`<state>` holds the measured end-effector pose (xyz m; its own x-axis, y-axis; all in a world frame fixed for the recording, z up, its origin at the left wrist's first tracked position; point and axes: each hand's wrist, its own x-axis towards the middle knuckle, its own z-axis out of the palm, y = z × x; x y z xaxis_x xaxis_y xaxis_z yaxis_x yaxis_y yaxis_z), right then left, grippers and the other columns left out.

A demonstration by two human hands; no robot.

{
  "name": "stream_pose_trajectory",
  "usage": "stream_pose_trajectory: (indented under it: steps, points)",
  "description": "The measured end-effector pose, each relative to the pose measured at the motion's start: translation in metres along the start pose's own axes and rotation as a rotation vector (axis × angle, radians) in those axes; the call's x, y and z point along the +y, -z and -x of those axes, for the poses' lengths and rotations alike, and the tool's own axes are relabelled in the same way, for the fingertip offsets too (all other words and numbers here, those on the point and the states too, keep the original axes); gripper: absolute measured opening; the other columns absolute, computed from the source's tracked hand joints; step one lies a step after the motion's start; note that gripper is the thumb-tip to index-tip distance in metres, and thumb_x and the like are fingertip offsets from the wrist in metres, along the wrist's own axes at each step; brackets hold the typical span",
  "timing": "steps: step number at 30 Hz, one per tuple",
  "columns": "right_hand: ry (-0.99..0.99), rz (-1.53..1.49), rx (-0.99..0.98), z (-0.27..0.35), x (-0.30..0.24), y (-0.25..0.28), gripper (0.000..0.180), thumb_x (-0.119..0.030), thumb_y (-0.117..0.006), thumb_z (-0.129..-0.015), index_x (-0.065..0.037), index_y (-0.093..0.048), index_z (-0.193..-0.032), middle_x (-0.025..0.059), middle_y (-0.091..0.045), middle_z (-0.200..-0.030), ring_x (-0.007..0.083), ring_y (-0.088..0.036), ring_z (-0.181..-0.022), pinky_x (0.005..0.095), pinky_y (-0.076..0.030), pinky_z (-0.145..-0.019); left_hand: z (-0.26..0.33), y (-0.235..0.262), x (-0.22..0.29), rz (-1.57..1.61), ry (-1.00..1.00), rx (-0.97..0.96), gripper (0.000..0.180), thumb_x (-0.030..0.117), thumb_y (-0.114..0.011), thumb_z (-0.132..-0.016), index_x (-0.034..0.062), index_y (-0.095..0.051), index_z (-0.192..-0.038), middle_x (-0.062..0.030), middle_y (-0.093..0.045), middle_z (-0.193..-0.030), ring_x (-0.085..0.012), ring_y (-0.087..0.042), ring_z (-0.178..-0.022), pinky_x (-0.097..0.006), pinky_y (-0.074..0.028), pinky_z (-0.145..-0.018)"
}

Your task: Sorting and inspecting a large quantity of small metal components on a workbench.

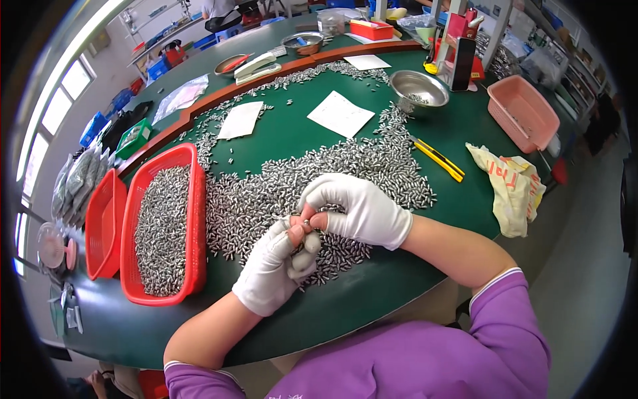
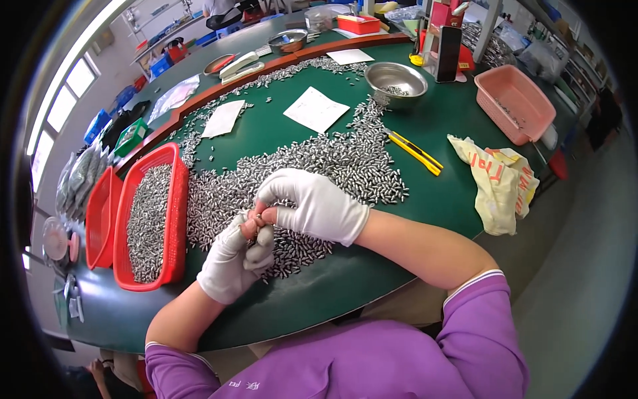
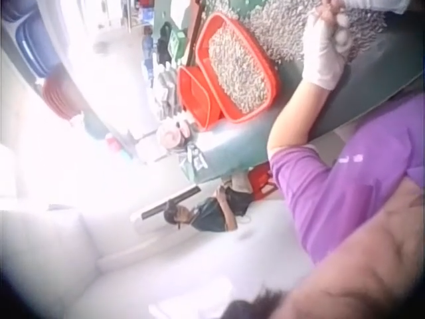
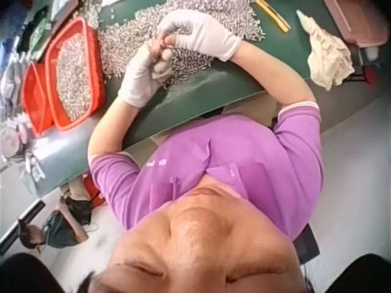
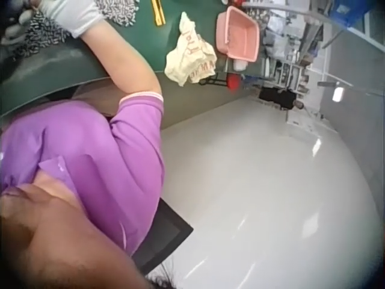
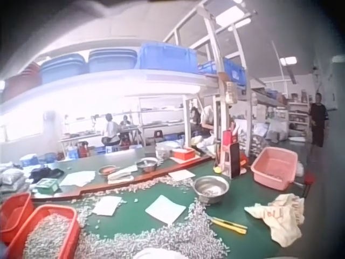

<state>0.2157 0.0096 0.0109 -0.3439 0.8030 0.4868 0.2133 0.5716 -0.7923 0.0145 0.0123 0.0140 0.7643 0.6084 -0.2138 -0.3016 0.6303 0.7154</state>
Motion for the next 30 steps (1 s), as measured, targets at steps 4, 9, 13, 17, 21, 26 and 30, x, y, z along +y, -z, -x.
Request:
stream_pose_trajectory:
  steps: [4, 9, 13, 17, 21, 26, 30]
  points:
    - [0.068, 0.049, 0.008, 0.001, 0.000, -0.001, 0.014, -0.005, -0.072, -0.076, -0.006, -0.065, -0.088, 0.0070, -0.064, -0.095, 0.0221, -0.062, -0.088, 0.0326, -0.050, -0.080, -0.002, -0.003, -0.001, -0.034, 0.013, -0.023, 0.029, 0.037, -0.061, -0.091, 0.0108, -0.050, -0.097, 0.0038, -0.044, -0.072, -0.0052, -0.031, -0.054, -0.020, -0.024, -0.049]
    - [0.110, 0.131, 0.084, 0.000, -0.006, -0.001, 0.013, -0.004, -0.070, -0.078, -0.006, -0.066, -0.090, 0.0077, -0.064, -0.095, 0.0232, -0.062, -0.087, 0.0329, -0.051, -0.077, -0.002, -0.002, -0.002, -0.027, 0.005, -0.023, 0.025, 0.035, -0.060, -0.092, 0.0125, -0.049, -0.096, 0.0034, -0.046, -0.074, -0.0050, -0.032, -0.054, -0.020, -0.025, -0.049]
    - [0.112, 0.192, 0.137, 0.000, -0.006, 0.003, 0.012, -0.006, -0.071, -0.079, -0.006, -0.066, -0.090, 0.0081, -0.064, -0.095, 0.0239, -0.062, -0.088, 0.0329, -0.050, -0.077, -0.002, -0.004, -0.003, -0.034, -0.031, 0.050, 0.024, 0.035, -0.059, -0.092, 0.0131, -0.049, -0.095, 0.0032, -0.047, -0.075, -0.0050, -0.032, -0.054, -0.020, -0.025, -0.049]
    - [0.210, 0.274, 0.114, 0.000, -0.009, 0.005, 0.013, -0.007, -0.072, -0.076, -0.007, -0.065, -0.088, 0.0084, -0.064, -0.094, 0.0261, -0.062, -0.086, 0.0349, -0.051, -0.075, -0.003, -0.001, -0.004, -0.055, -0.035, 0.026, 0.025, 0.035, -0.059, -0.093, 0.0119, -0.050, -0.097, 0.0035, -0.048, -0.075, -0.0044, -0.033, -0.055, -0.019, -0.025, -0.049]
    - [0.300, 0.284, 0.096, -0.002, -0.007, 0.003, 0.016, -0.005, -0.073, -0.072, -0.006, -0.064, -0.086, 0.0092, -0.063, -0.093, 0.0280, -0.062, -0.081, 0.0361, -0.051, -0.070, -0.002, -0.002, -0.003, -0.082, -0.033, 0.011, 0.026, 0.036, -0.058, -0.093, 0.0111, -0.051, -0.100, 0.0038, -0.048, -0.074, -0.0039, -0.033, -0.054, -0.019, -0.025, -0.049]
    - [0.333, 0.299, 0.101, -0.004, -0.006, 0.003, 0.016, -0.005, -0.072, -0.071, -0.006, -0.064, -0.085, 0.0100, -0.063, -0.091, 0.0288, -0.062, -0.077, 0.0366, -0.051, -0.068, -0.001, -0.002, -0.005, -0.084, -0.046, 0.040, 0.025, 0.035, -0.057, -0.094, 0.0115, -0.050, -0.099, 0.0038, -0.047, -0.074, -0.0042, -0.033, -0.054, -0.019, -0.026, -0.049]
    - [0.340, 0.321, 0.112, -0.005, -0.005, 0.003, 0.018, -0.005, -0.073, -0.070, -0.006, -0.063, -0.085, 0.0097, -0.063, -0.090, 0.0287, -0.062, -0.077, 0.0366, -0.051, -0.067, -0.001, 0.000, -0.003, -0.083, -0.041, 0.012, 0.024, 0.034, -0.057, -0.094, 0.0116, -0.049, -0.099, 0.0030, -0.048, -0.075, -0.0045, -0.033, -0.055, -0.019, -0.026, -0.050]
